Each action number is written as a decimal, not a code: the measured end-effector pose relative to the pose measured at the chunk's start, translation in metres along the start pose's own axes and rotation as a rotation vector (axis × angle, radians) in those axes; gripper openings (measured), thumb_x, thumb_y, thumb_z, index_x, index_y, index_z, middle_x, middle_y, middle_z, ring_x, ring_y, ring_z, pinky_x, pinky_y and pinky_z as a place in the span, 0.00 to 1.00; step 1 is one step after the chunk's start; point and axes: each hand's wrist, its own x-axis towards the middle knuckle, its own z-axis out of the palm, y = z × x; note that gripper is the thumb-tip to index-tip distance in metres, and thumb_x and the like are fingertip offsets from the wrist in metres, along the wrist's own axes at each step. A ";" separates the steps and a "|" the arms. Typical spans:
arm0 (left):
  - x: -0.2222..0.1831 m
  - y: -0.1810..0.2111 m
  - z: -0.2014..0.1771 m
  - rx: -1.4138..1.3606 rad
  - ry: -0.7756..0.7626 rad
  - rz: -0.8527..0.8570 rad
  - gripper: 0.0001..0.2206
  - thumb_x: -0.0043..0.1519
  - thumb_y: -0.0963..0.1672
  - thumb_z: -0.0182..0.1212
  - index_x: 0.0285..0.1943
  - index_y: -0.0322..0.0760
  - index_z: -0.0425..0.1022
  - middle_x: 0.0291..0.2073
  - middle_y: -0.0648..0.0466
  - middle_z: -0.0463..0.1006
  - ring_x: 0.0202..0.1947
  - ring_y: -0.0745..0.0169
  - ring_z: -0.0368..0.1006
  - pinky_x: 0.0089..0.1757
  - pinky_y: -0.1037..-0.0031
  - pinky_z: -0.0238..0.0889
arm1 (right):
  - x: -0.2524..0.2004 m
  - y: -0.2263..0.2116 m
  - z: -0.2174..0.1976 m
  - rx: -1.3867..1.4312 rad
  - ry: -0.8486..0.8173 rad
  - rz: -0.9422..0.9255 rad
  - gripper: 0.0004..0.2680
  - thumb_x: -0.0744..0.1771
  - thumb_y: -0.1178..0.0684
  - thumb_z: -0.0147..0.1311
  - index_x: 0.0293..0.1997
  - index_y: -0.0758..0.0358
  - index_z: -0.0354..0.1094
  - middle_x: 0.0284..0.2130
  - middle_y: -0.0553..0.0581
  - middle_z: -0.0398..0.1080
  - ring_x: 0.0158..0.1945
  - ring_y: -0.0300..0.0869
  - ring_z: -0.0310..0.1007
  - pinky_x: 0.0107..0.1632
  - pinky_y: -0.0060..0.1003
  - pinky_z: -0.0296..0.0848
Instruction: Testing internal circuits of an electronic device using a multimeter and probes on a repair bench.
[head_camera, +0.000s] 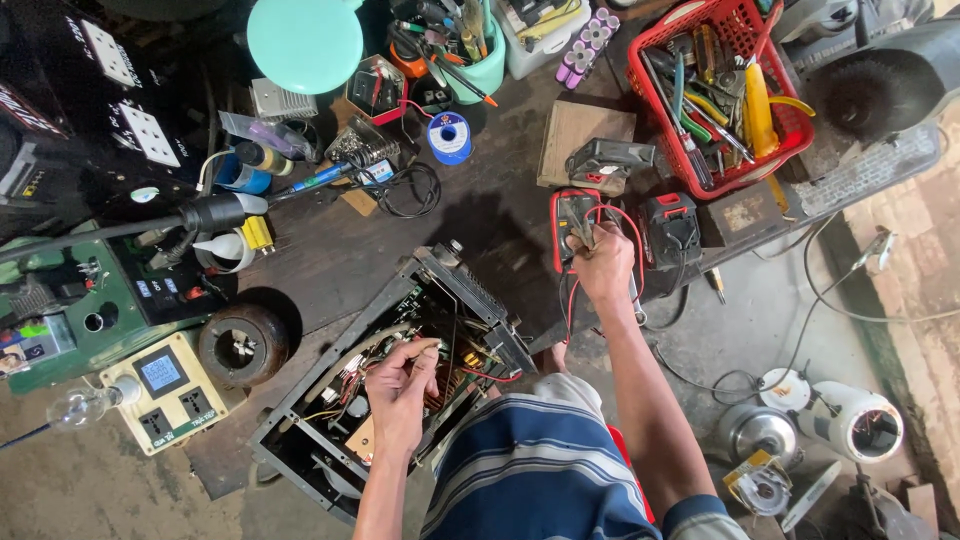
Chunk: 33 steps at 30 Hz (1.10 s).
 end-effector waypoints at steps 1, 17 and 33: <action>0.000 0.000 0.000 -0.001 -0.003 0.009 0.08 0.63 0.37 0.62 0.49 0.27 0.82 0.31 0.50 0.74 0.17 0.68 0.63 0.23 0.80 0.65 | 0.000 0.000 0.000 -0.018 -0.005 0.009 0.05 0.64 0.55 0.66 0.32 0.64 0.76 0.33 0.58 0.74 0.33 0.54 0.74 0.36 0.48 0.72; 0.004 0.006 -0.003 0.054 -0.067 -0.071 0.08 0.66 0.40 0.59 0.49 0.31 0.80 0.24 0.55 0.71 0.20 0.70 0.63 0.25 0.78 0.66 | -0.084 -0.048 -0.055 0.767 0.080 0.142 0.21 0.74 0.43 0.38 0.31 0.66 0.75 0.46 0.56 0.65 0.44 0.41 0.71 0.36 0.35 0.81; 0.004 0.013 -0.002 0.083 -0.059 -0.063 0.07 0.64 0.39 0.62 0.48 0.30 0.81 0.33 0.52 0.79 0.19 0.70 0.65 0.25 0.80 0.66 | -0.134 -0.040 -0.009 0.470 -0.098 -0.211 0.02 0.67 0.60 0.62 0.40 0.62 0.74 0.37 0.54 0.65 0.34 0.40 0.70 0.36 0.32 0.66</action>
